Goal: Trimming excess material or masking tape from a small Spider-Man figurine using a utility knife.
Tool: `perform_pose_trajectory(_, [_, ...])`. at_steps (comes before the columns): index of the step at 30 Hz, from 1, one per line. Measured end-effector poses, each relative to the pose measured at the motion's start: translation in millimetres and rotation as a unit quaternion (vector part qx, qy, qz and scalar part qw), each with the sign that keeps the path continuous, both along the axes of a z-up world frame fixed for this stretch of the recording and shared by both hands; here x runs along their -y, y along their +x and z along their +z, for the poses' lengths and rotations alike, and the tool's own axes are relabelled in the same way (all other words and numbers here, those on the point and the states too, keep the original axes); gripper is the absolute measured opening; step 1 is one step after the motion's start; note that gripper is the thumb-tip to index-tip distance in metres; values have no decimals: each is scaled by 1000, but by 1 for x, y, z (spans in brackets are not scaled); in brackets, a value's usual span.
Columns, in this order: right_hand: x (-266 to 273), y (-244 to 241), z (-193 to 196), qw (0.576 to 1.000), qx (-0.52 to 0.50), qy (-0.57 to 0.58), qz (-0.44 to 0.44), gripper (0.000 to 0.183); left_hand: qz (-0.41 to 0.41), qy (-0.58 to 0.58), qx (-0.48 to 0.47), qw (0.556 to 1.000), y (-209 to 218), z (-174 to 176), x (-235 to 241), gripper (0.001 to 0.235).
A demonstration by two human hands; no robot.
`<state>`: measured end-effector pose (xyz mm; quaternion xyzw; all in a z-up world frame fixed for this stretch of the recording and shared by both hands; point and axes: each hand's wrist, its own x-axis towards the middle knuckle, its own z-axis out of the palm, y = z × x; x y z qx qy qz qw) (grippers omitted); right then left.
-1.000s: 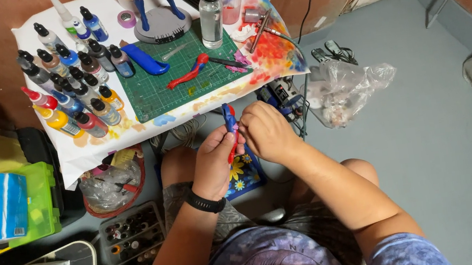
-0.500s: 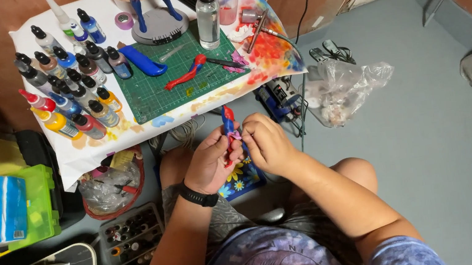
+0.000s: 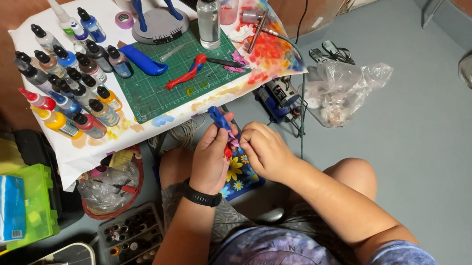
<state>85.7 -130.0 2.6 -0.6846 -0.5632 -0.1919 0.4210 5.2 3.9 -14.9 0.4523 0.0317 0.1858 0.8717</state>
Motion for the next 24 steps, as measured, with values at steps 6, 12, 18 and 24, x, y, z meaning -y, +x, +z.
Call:
perform_pose_trajectory(6, [4, -7, -5, 1000, -11, -10, 15, 18, -11, -86, 7, 996, 9, -10, -10, 38])
perform_pose_trajectory(12, [2, 14, -14, 993, -89, 74, 24, 14, -9, -89, 19, 996, 9, -15, -18, 39])
perform_pose_trajectory(18, [-35, 101, 30, 991, 0, -59, -120, 14, 46, 9, -31, 998, 4, -4, -16, 36])
perform_pose_trajectory(24, [-72, 159, 14, 921, -76, -298, -238, 22, 86, 35, -27, 995, -6, 5, -22, 33])
